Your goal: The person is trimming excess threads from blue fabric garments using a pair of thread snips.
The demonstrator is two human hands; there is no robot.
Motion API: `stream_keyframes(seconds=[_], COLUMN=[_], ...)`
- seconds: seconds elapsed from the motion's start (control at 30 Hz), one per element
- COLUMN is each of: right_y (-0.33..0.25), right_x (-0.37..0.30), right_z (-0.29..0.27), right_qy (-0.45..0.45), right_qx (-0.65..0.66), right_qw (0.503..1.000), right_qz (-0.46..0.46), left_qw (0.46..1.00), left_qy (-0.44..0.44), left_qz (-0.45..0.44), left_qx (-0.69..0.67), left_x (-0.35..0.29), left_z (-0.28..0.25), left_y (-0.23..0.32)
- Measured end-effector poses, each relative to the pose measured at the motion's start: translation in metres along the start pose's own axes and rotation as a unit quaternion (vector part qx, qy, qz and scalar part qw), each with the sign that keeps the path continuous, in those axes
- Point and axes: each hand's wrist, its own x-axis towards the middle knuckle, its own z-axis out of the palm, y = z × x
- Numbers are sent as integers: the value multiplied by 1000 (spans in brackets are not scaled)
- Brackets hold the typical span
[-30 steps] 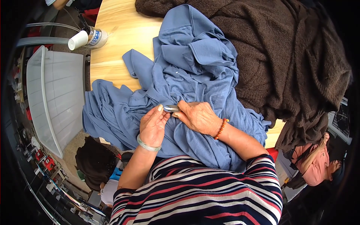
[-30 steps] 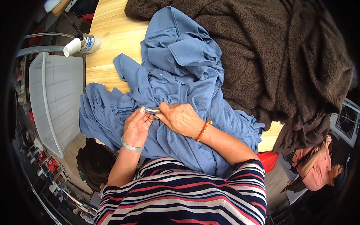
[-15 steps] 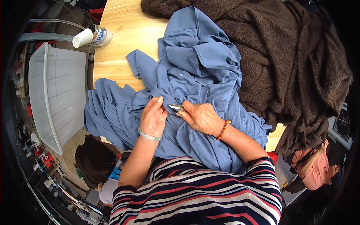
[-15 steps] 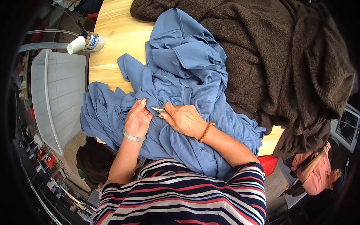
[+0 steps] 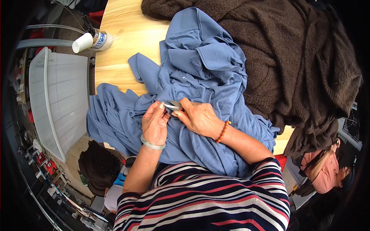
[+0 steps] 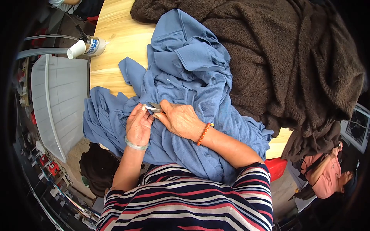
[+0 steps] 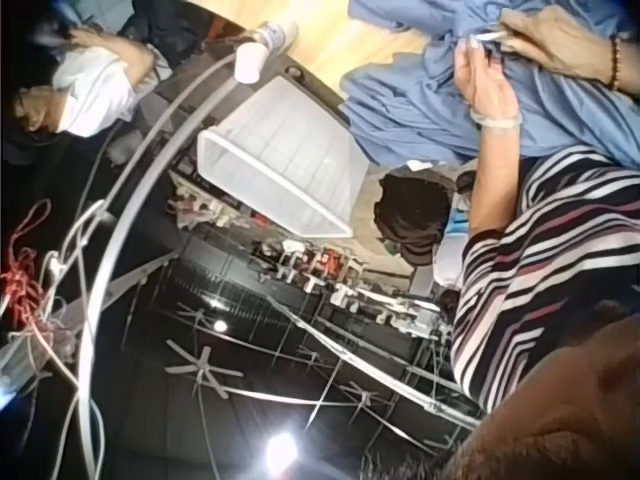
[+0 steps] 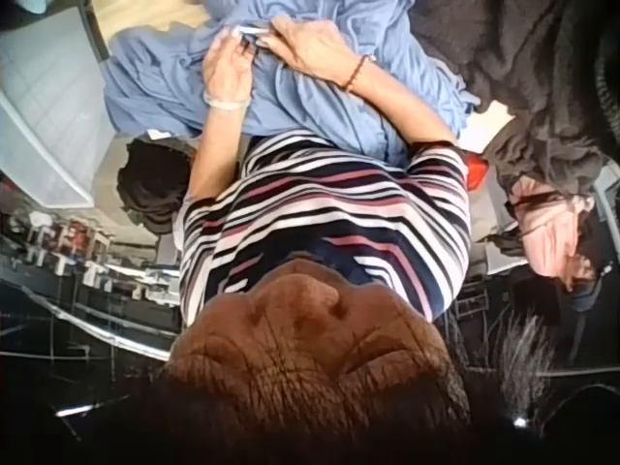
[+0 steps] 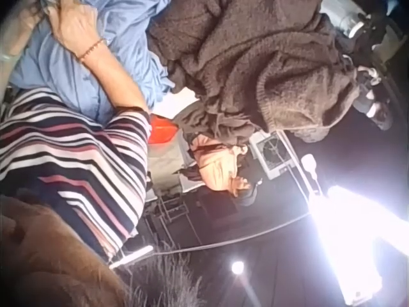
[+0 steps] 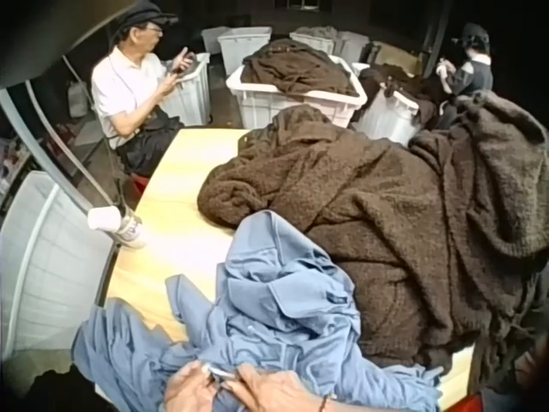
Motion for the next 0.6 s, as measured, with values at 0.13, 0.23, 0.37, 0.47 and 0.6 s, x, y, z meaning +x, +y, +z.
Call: stream_keyframes(seconds=[0.13,0.23,0.37,0.47,0.6], right_y=[-4,-2,-3,-2,-2], right_x=[8,9,10,11,11], right_z=[2,6,2,2,4], right_qy=[16,37,17,2,12], right_qx=[-14,-7,0,15,-5], right_qw=[1000,999,1000,1000,1000], right_qz=[-10,-20,0,18,6], left_qw=[1000,999,999,999,999], left_qy=[-6,-2,0,-3,-7], left_qz=[14,20,22,29,29], left_qx=[17,25,31,40,39], left_x=[-2,-2,0,0,2], left_z=[1,1,-4,-3,-6], left_y=[-1,-2,-3,-4,-6])
